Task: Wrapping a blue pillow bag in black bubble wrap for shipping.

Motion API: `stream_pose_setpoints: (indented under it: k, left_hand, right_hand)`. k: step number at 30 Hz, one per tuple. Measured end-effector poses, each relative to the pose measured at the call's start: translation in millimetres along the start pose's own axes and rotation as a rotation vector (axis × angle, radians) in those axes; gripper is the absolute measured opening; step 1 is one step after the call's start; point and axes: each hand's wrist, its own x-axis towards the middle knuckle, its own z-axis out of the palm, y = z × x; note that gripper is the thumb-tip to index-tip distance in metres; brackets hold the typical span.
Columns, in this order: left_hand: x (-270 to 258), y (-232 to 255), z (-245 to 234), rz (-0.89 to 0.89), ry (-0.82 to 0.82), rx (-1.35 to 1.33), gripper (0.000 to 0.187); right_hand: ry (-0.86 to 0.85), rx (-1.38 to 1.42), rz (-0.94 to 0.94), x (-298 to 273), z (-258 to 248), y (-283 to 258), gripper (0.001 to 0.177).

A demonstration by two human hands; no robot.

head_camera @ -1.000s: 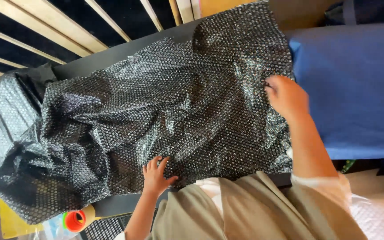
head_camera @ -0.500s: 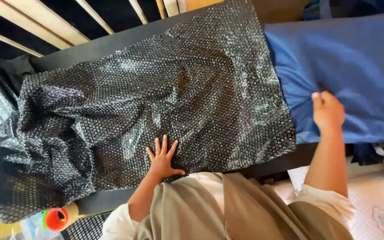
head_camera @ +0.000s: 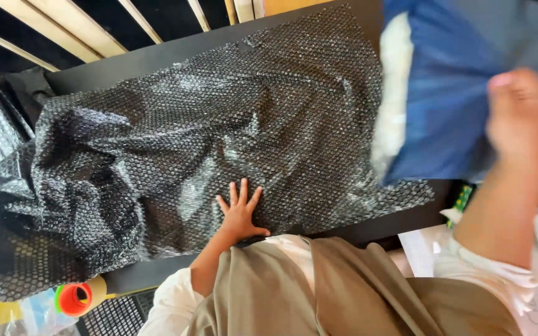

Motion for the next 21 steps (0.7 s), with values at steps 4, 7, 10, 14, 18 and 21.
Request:
stream_pose_setpoints:
  k: [4, 7, 10, 14, 18, 21]
  left_hand:
    - [14, 60, -34, 0.042, -0.148, -0.060, 0.133]
    - [33, 59, 4, 0.215, -0.112, -0.099, 0.105]
    - [50, 29, 48, 0.350, 0.492, -0.557, 0.043]
    - [25, 0, 19, -0.081, 0.342, -1.296, 0.043]
    - [7, 24, -27, -0.081, 0.165, -1.313, 0.065]
    - [44, 47, -11, -0.083, 0.135, -1.451, 0.099]
  right_hand:
    - [-0.136, 0.043, 0.013, -8, 58, -129, 0.010]
    - [-0.221, -0.060, -0.143, -40, 103, -192, 0.014]
    - [-0.521, -0.052, -0.078, -63, 125, -224, 0.017]
    - [-0.367, -0.062, 0.055, -43, 99, -154, 0.018]
    - [0.303, -0.503, 0.072, -57, 67, 85, 0.057]
    - [0.011, -0.366, 0.885, -69, 28, 135, 0.073]
